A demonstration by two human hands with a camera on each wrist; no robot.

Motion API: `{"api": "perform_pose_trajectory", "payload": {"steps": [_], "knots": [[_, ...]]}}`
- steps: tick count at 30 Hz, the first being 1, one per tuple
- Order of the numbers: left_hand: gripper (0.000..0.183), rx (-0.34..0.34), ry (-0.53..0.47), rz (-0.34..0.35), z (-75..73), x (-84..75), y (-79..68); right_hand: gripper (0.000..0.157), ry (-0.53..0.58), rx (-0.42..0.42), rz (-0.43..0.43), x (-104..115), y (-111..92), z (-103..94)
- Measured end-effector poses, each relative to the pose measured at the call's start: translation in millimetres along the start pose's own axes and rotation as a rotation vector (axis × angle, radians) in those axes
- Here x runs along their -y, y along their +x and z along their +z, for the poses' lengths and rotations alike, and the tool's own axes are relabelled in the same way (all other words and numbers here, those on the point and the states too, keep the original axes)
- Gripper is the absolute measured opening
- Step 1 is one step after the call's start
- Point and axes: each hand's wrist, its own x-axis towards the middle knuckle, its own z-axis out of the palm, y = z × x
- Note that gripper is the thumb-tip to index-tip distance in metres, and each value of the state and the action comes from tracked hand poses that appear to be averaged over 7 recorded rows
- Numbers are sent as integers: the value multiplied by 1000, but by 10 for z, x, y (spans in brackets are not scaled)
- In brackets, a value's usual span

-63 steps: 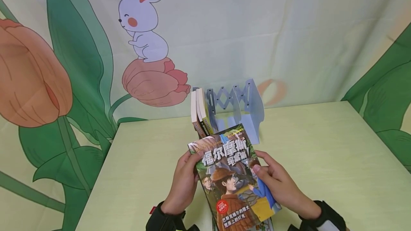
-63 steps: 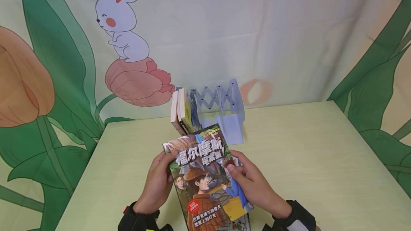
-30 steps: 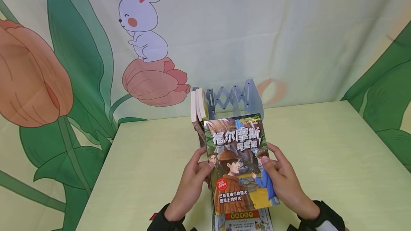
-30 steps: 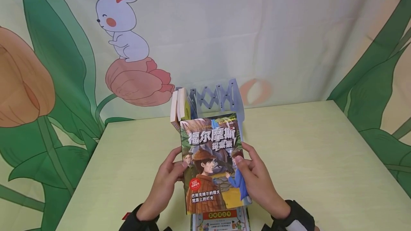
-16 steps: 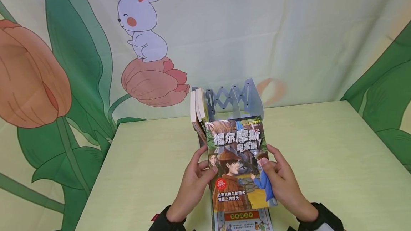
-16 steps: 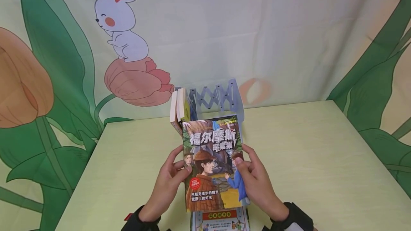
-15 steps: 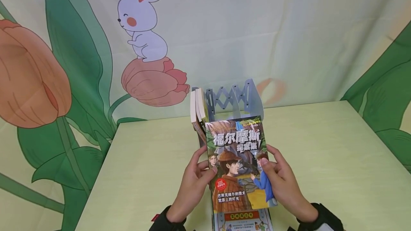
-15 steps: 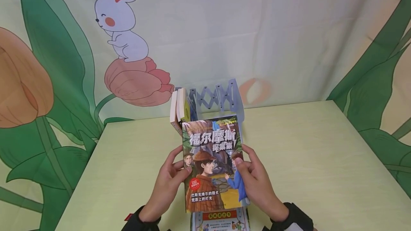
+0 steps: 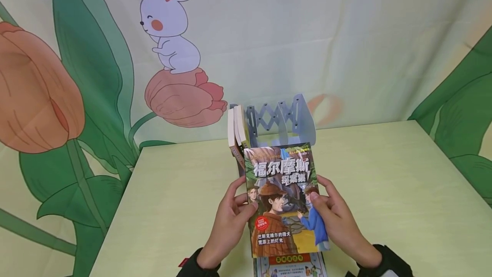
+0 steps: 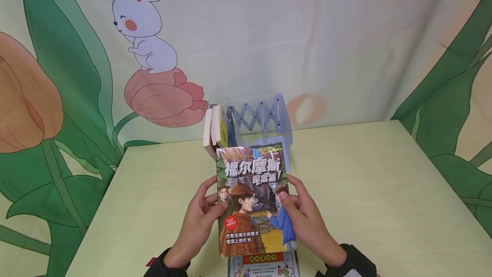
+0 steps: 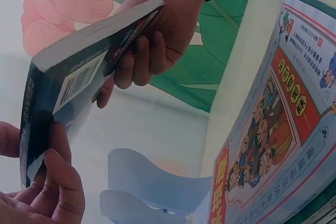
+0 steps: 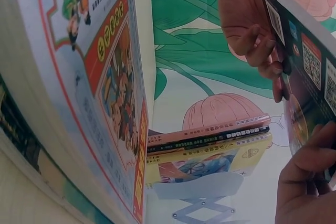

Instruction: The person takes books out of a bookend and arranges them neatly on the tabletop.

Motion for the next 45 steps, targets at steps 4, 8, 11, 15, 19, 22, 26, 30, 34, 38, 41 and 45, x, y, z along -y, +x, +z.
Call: {"api": "perform_pose_trajectory", "payload": {"steps": [4, 8, 11, 15, 19, 22, 26, 30, 34, 38, 41, 45], "knots": [[63, -6, 47, -2, -9, 9, -11, 48, -8, 19, -18, 0, 1, -18], [62, -13, 69, -17, -17, 21, -27, 48, -5, 40, -6, 8, -10, -37], [60, -17, 65, -23, -21, 29, -40, 48, -10, 50, -3, 9, -19, -55], [56, -33, 68, -22, -21, 38, -57, 49, -24, 52, -11, -2, -26, -74], [52, -44, 70, -24, -18, 50, -69, 51, -18, 62, -3, -12, -37, -88], [51, -45, 78, -29, -19, 63, -76, 52, -25, 64, 2, -24, -48, -94], [50, -47, 99, -36, -31, 96, -81, 52, -42, 62, -7, -50, -60, -95], [49, -54, 99, -32, -43, 133, -80, 52, -47, 61, -9, -73, -72, -95], [46, -74, 84, -17, -41, 151, -77, 51, -56, 60, 18, -78, -79, -90], [43, -87, 76, -12, -34, 166, -71, 51, -62, 60, 53, -80, -87, -86], [42, -88, 70, -16, -28, 177, -70, 51, -57, 71, 63, -90, -94, -88], [40, -92, 64, -28, -21, 193, -71, 49, -56, 77, 63, -115, -103, -92]]}}
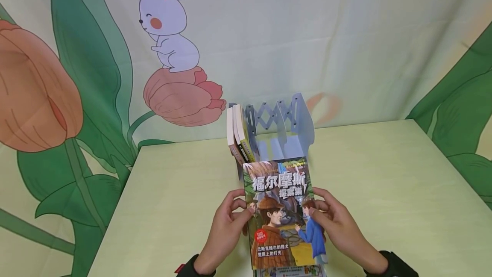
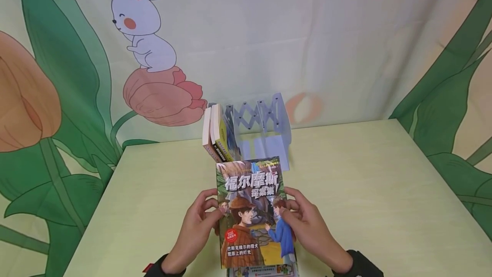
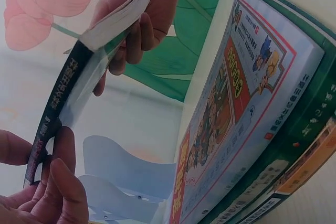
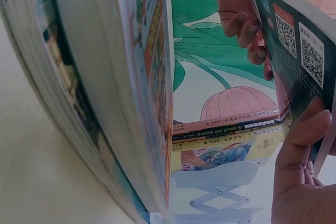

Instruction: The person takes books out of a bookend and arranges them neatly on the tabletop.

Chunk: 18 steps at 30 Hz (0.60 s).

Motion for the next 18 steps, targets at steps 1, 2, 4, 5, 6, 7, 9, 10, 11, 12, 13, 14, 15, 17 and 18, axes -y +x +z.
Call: {"api": "perform_pose_trajectory", "payload": {"steps": [1, 2, 4, 5, 6, 7, 9, 10, 11, 12, 13, 14, 15, 17, 18], "knots": [[39, 0, 0, -3, 1, 7, 1, 49, -3, 0, 2, -8, -1, 1], [39, 0, 0, -5, 1, 14, 2, 49, -7, -1, 3, -16, -2, 1], [39, 4, 3, -10, 3, 23, -1, 49, -11, -1, 5, -33, -5, 2], [39, 7, 3, -13, 3, 27, -1, 49, -11, 0, 7, -41, -8, 1], [39, 9, 4, -15, 5, 33, -2, 50, -15, 1, 7, -48, -10, 1], [39, 12, 5, -17, 5, 35, -4, 50, -18, 2, 6, -55, -13, 1], [39, 20, 6, -24, 6, 43, -8, 49, -16, 3, 3, -67, -19, -1], [40, 21, 6, -26, 7, 50, -7, 49, -14, 2, 2, -73, -22, -2], [40, 21, 6, -27, 7, 57, -7, 50, -11, 1, 3, -78, -24, -3], [39, 21, 7, -29, 7, 64, -7, 50, -10, 0, 4, -82, -27, -4], [39, 22, 9, -32, 6, 69, -7, 50, -7, -4, 11, -86, -29, -5], [39, 23, 13, -34, 7, 72, -8, 50, -7, -8, 18, -90, -31, -5], [39, 24, 13, -37, 8, 79, -7, 51, -9, -11, 25, -93, -33, -6], [39, 29, 20, -45, 11, 89, -7, 52, -16, -18, 43, -101, -40, -7], [39, 32, 25, -49, 12, 94, -8, 52, -19, -20, 52, -104, -44, -8]]}}
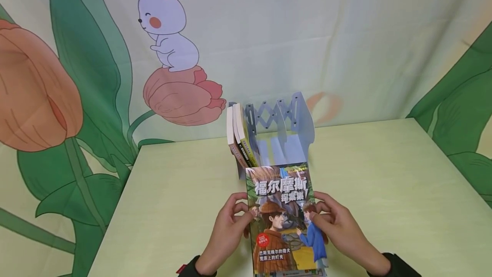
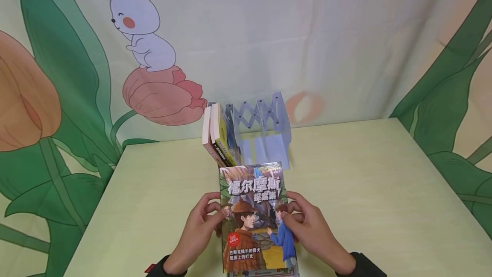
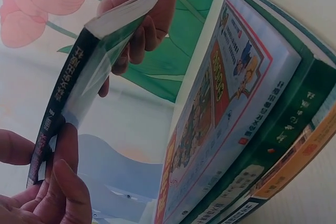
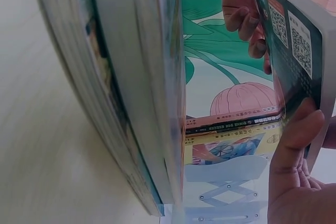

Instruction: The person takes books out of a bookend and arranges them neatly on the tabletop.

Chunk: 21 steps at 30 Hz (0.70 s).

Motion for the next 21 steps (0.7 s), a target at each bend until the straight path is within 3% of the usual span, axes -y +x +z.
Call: {"api": "perform_pose_trajectory", "payload": {"steps": [21], "knots": [[34, 77, 50, -79, 2, 182, 19, 57, -62, 92, 98, -130, 0, -55]]}}
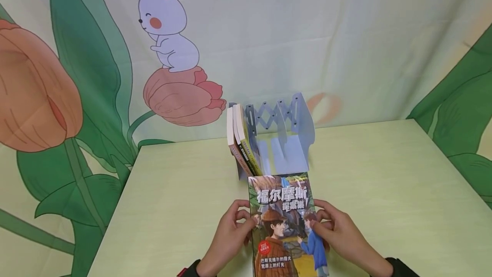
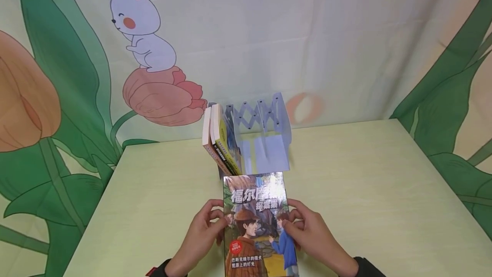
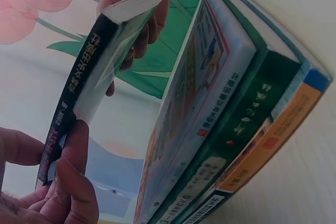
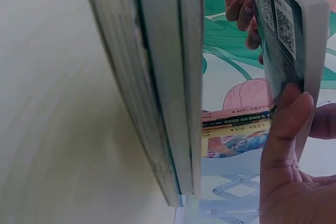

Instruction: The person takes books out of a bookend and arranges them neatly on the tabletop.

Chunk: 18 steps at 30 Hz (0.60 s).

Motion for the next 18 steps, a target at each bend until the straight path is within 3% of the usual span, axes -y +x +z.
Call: {"api": "perform_pose_trajectory", "payload": {"steps": [18], "knots": [[29, 20, 96, 8, 22, 66, -8, 58, -33, 39, 17, -126, -4, -10]]}}
